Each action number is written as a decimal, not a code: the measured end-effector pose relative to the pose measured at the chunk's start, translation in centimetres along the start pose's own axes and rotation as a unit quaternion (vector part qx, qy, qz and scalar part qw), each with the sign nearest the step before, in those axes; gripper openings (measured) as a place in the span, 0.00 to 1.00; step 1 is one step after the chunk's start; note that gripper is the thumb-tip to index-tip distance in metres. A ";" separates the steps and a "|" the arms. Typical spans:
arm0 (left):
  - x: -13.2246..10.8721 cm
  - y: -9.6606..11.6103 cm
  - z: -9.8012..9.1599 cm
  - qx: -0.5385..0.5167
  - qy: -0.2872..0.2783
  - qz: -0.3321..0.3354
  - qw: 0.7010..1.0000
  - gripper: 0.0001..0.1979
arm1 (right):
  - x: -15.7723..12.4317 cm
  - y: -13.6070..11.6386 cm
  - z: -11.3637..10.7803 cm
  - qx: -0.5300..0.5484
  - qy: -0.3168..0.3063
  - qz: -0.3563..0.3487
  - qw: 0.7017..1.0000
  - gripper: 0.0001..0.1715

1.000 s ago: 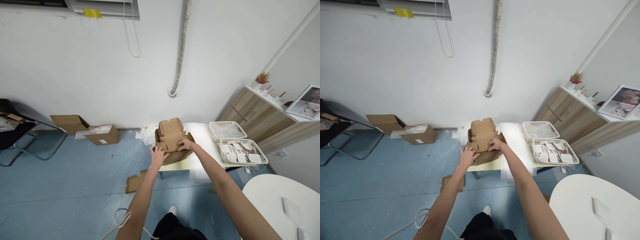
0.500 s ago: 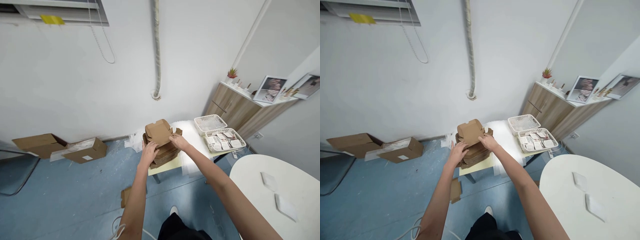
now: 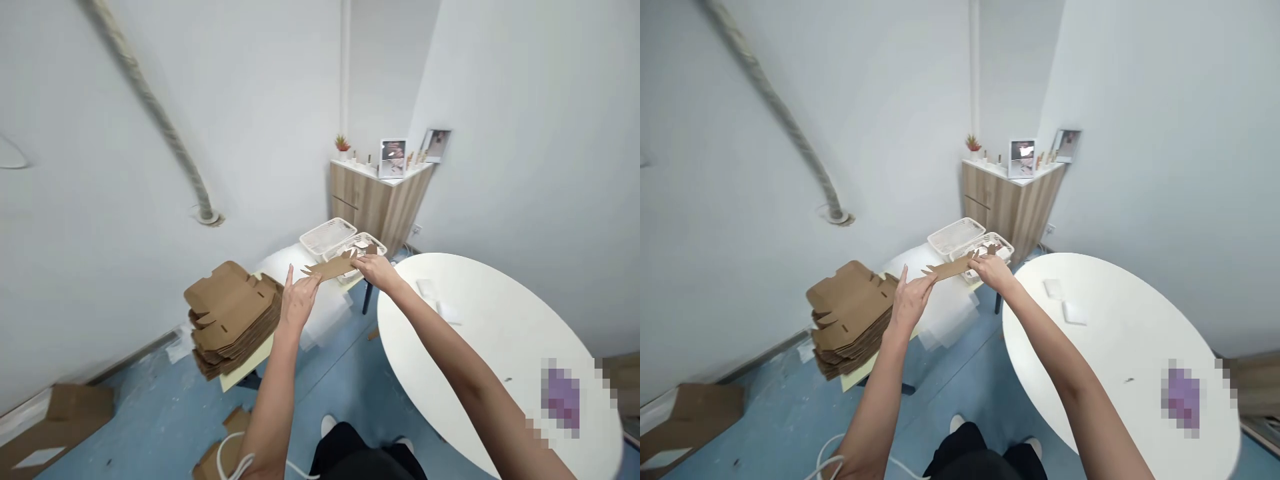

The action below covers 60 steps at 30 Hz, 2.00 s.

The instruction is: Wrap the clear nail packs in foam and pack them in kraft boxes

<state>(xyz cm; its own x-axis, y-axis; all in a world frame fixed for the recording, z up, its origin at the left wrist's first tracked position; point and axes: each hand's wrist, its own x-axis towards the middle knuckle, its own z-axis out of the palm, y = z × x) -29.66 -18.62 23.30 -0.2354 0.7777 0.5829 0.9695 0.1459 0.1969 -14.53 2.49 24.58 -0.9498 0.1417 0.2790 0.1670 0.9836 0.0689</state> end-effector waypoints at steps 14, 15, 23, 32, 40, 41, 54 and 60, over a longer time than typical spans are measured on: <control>2.9 17.2 8.6 -0.034 -0.068 0.041 0.996 0.16 | -18.2 11.0 -2.1 0.008 0.044 0.071 0.996 0.21; 2.8 18.3 9.4 -0.032 -0.072 0.045 0.996 0.16 | -19.5 11.6 -1.8 0.014 0.048 0.078 0.996 0.22; -1.8 24.2 18.8 -0.037 -0.168 0.111 0.979 0.16 | -33.1 11.5 5.8 0.049 0.066 0.184 0.980 0.28; -11.7 24.5 29.0 -0.085 -0.274 0.163 0.944 0.16 | -44.8 3.7 16.3 0.056 -0.015 0.291 0.955 0.32; -14.7 21.9 31.6 -0.080 -0.312 0.233 0.918 0.16 | -46.6 -2.4 18.7 0.032 -0.086 0.336 0.937 0.29; -14.9 21.8 31.6 -0.082 -0.310 0.241 0.916 0.16 | -46.6 -3.0 18.6 0.033 -0.089 0.346 0.933 0.27; -14.4 26.7 32.9 -0.249 -0.324 0.318 0.855 0.20 | -42.1 -2.6 14.8 0.170 -0.215 0.531 0.802 0.16; -13.3 27.1 33.9 -0.303 -0.372 0.286 0.830 0.20 | -41.8 -0.1 13.3 0.264 -0.203 0.593 0.733 0.05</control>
<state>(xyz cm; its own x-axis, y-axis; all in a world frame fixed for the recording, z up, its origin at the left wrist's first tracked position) 2.07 -4.30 -5.84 0.5764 0.8090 0.1153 0.6425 -0.5358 0.5479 21.60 -2.02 0.21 -0.2386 0.8482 -0.4728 0.9149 0.0332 -0.4022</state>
